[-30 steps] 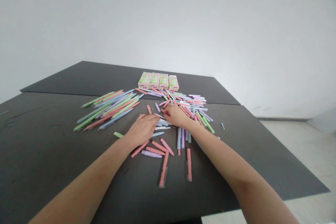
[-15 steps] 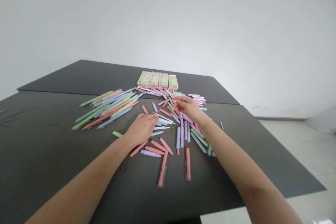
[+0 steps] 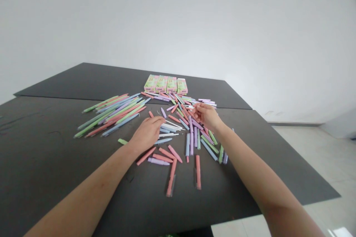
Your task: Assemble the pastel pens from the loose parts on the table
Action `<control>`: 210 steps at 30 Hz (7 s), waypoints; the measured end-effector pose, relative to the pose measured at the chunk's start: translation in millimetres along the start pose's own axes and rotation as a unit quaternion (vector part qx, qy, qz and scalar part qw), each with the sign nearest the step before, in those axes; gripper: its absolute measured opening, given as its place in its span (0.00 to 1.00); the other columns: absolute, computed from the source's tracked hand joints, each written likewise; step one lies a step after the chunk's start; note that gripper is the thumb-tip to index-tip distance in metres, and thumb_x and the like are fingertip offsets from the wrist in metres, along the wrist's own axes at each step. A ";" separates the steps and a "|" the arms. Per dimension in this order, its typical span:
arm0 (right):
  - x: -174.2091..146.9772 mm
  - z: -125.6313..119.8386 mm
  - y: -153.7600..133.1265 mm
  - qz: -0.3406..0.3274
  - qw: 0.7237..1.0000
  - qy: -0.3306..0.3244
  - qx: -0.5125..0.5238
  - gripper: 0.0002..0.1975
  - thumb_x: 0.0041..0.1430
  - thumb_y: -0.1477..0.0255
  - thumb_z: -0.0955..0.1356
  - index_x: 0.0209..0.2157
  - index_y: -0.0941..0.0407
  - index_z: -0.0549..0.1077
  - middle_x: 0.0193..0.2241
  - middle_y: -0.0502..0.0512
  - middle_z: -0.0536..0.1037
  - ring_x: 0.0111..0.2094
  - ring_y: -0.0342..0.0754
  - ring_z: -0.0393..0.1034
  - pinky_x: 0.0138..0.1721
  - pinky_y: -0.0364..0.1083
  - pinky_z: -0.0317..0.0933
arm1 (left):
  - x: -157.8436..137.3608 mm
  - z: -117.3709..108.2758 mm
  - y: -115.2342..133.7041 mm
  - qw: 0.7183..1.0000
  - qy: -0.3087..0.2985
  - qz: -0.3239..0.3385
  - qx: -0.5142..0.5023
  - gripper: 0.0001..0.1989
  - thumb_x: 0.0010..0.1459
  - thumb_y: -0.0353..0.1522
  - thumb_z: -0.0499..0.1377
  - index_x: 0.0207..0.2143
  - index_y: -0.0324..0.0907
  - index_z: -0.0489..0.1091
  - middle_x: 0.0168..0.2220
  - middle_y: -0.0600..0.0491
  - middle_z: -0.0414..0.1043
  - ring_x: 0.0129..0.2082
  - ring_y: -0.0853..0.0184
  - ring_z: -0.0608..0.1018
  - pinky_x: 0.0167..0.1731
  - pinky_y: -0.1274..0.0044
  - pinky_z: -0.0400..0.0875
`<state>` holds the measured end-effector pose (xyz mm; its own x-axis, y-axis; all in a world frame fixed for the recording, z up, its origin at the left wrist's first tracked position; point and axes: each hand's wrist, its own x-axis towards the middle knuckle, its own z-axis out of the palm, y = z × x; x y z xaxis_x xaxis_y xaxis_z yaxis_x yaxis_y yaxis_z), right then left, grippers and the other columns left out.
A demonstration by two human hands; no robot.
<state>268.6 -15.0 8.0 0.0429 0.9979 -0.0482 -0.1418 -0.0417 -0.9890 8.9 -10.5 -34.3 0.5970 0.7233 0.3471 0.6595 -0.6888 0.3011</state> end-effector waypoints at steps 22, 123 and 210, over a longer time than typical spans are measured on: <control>-27.7 -8.0 14.6 -0.035 0.720 -0.026 -0.693 0.12 0.56 0.66 0.66 0.34 0.56 0.79 0.32 0.58 0.80 0.33 0.50 0.73 0.32 0.44 0.57 | 0.4 -1.5 -1.1 0.999 0.029 0.019 0.013 0.20 0.57 0.21 0.45 0.45 0.40 0.72 0.49 0.47 0.74 0.50 0.61 0.74 0.49 0.68 0.65; -49.3 34.2 23.6 -0.195 0.837 -0.123 -0.496 0.11 0.59 0.75 0.64 0.39 0.56 0.78 0.37 0.54 0.80 0.39 0.47 0.72 0.42 0.43 0.61 | 10.2 -24.8 34.8 0.835 0.133 -0.184 -0.501 0.35 0.56 0.35 0.58 0.64 0.40 0.51 0.28 0.57 0.69 0.26 0.69 0.76 0.21 0.81 0.69; -43.0 -56.0 -25.7 -0.041 0.999 0.016 0.027 0.12 0.49 0.75 0.73 0.37 0.56 0.72 0.40 0.57 0.80 0.38 0.45 0.77 0.39 0.41 0.72 | 7.3 -6.7 32.3 0.782 0.024 -0.242 -0.574 0.23 0.53 0.36 0.62 0.50 0.39 0.62 0.30 0.52 0.75 0.23 0.67 0.79 0.20 0.79 0.71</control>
<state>325.8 -59.6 27.6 0.0874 0.9958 0.0283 -0.1891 0.0445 -0.9810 31.4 -27.8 -16.1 0.3687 0.9291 -0.0294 -0.0581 0.0546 0.9968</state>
